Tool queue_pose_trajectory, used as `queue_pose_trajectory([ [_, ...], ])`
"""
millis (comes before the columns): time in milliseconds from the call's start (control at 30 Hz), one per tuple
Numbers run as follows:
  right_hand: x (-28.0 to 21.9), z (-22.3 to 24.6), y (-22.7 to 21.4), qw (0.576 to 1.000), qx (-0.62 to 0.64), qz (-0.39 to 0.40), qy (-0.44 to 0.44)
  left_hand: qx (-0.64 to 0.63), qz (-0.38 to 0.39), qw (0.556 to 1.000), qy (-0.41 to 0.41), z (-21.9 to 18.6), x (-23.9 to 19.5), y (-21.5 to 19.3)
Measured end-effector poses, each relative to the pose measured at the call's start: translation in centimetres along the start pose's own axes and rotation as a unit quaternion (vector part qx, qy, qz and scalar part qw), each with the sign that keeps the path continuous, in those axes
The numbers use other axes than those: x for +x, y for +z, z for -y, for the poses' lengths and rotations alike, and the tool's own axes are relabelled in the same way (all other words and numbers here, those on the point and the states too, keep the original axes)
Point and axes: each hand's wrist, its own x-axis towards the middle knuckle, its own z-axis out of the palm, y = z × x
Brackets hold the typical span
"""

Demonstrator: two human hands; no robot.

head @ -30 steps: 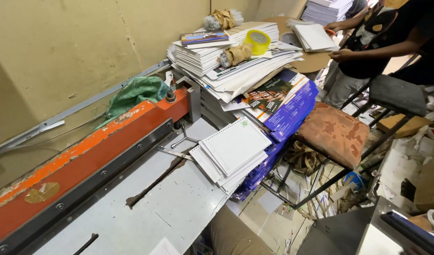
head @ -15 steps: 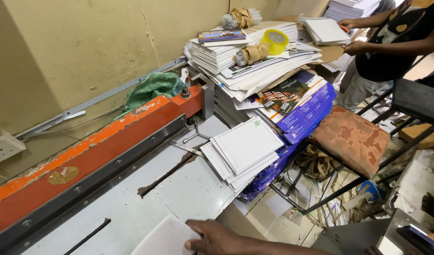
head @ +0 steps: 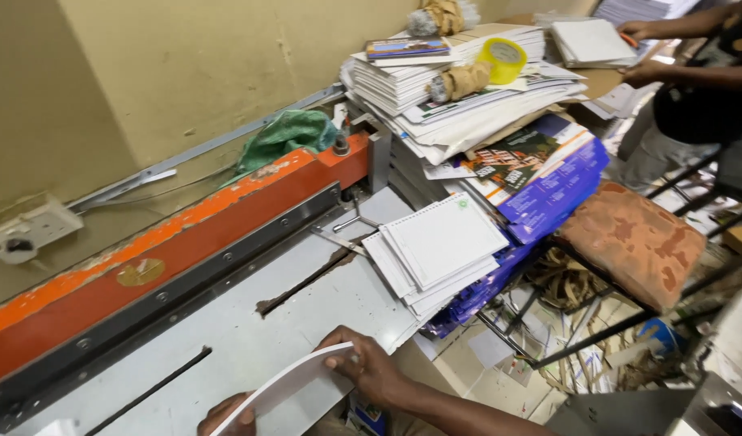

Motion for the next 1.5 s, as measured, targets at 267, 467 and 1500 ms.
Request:
queue_pose_trajectory([
  [267, 1.3, -3.4, 0.3, 0.982, -0.082, -0.009, 0.172, 0.133, -0.246, 0.922, -0.267, -19.7, 12.1, 17.0],
  [467, 2.1, -5.3, 0.0, 0.992, -0.010, -0.029, 0.120, 0.144, -0.203, 0.937, -0.244, -19.2, 12.6, 17.2],
  [1500, 13.5, -0.5, -1.5, 0.953, 0.215, -0.147, 0.154, 0.094, -0.204, 0.803, -0.552, -16.2, 25.4, 18.0],
])
